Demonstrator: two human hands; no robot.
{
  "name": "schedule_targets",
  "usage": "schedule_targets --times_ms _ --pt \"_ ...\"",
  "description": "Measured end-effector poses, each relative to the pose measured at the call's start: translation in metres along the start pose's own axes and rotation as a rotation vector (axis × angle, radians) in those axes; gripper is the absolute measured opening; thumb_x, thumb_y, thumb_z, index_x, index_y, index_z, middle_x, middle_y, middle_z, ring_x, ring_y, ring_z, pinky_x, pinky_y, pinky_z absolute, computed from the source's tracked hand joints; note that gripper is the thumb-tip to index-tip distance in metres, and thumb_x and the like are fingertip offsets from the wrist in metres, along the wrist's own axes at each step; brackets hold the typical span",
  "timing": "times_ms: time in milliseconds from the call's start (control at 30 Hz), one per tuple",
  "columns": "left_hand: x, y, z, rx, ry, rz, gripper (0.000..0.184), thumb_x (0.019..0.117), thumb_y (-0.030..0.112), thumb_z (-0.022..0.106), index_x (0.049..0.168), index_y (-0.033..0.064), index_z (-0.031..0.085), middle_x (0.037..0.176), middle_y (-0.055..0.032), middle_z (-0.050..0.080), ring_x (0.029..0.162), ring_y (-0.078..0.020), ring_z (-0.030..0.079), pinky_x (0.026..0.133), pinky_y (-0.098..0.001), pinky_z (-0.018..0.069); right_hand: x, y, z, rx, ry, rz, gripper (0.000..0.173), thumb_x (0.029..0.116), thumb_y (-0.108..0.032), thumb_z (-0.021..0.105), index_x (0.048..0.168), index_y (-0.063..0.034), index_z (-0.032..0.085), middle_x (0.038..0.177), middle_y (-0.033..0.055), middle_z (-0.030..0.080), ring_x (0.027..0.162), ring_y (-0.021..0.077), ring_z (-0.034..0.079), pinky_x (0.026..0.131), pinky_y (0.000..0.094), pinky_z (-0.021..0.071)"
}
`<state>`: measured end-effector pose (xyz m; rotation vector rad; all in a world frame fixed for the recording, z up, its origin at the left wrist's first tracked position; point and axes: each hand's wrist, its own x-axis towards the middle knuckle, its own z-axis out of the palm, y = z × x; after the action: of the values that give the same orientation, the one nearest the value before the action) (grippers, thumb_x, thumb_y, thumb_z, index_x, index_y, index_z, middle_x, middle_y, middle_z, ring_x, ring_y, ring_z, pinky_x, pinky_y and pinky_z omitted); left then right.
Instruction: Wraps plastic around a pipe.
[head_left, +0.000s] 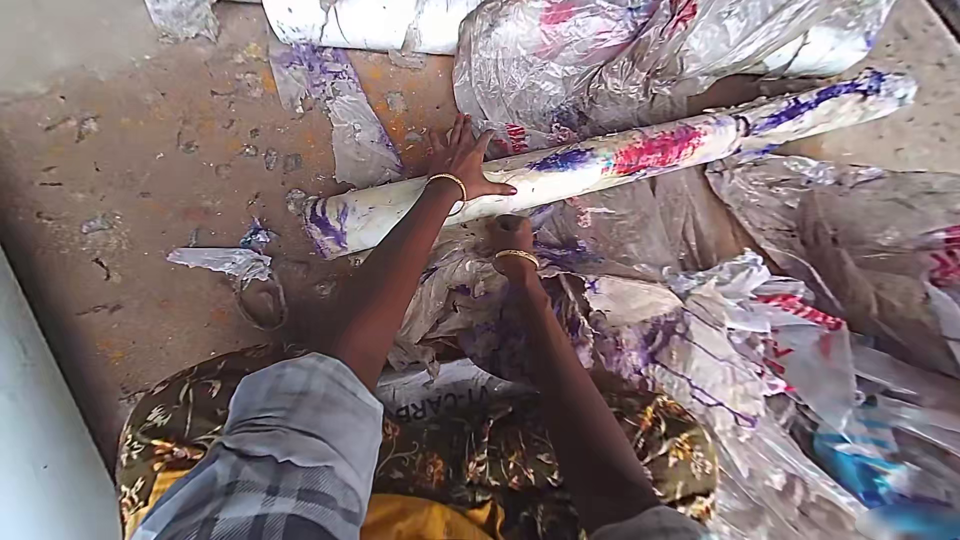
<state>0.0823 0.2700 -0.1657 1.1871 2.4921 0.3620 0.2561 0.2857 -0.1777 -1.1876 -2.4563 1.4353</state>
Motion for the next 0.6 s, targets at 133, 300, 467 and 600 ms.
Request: schedule_targets --times_ms 133,300,467,600 --pt "0.008 -0.005 0.001 -0.026 0.009 -0.002 0.120 0.0713 0.082 0.071 0.163 0.0193 0.028 0.171 -0.0215 0.011 0.160 -0.0376 -0.001 0.118 -0.0741 -0.0052 -0.062 -0.032 0.040 -0.186 -0.156 -0.084 0.024 0.1046 -0.015 0.056 0.108 0.0018 0.072 0.101 0.0248 0.071 0.099 0.0407 0.069 0.087 0.0578 0.0519" --pt "-0.001 -0.002 0.004 0.006 0.000 0.016 0.119 0.0730 0.082 0.070 0.164 0.0189 0.027 0.171 -0.0213 0.011 0.160 -0.0374 0.000 0.118 -0.0733 -0.0045 -0.058 -0.027 0.026 -0.364 -0.301 0.178 0.032 0.1075 -0.022 0.052 0.126 -0.0010 0.068 0.124 0.0248 0.068 0.120 0.0403 0.063 0.102 0.0569 0.0469" --pt "-0.001 0.001 0.002 0.003 0.027 0.030 0.118 0.0726 0.082 0.070 0.162 0.0167 0.030 0.171 -0.0207 0.013 0.160 -0.0353 0.002 0.119 -0.0719 -0.0073 -0.057 -0.009 -0.007 -0.185 0.141 0.037 0.039 0.0984 -0.024 0.070 0.130 -0.0008 0.067 0.113 0.0289 0.068 0.102 0.0462 0.066 0.090 0.0624 0.0499" --pt "-0.002 0.001 0.002 0.009 0.025 0.046 0.118 0.0730 0.083 0.069 0.163 0.0171 0.030 0.171 -0.0204 0.015 0.160 -0.0356 0.003 0.118 -0.0734 -0.0071 -0.054 -0.034 0.004 0.259 0.156 -0.061 0.025 0.1038 -0.028 0.063 0.119 -0.0088 0.068 0.074 0.0100 0.065 0.044 0.0146 0.052 0.043 0.0306 0.0482"
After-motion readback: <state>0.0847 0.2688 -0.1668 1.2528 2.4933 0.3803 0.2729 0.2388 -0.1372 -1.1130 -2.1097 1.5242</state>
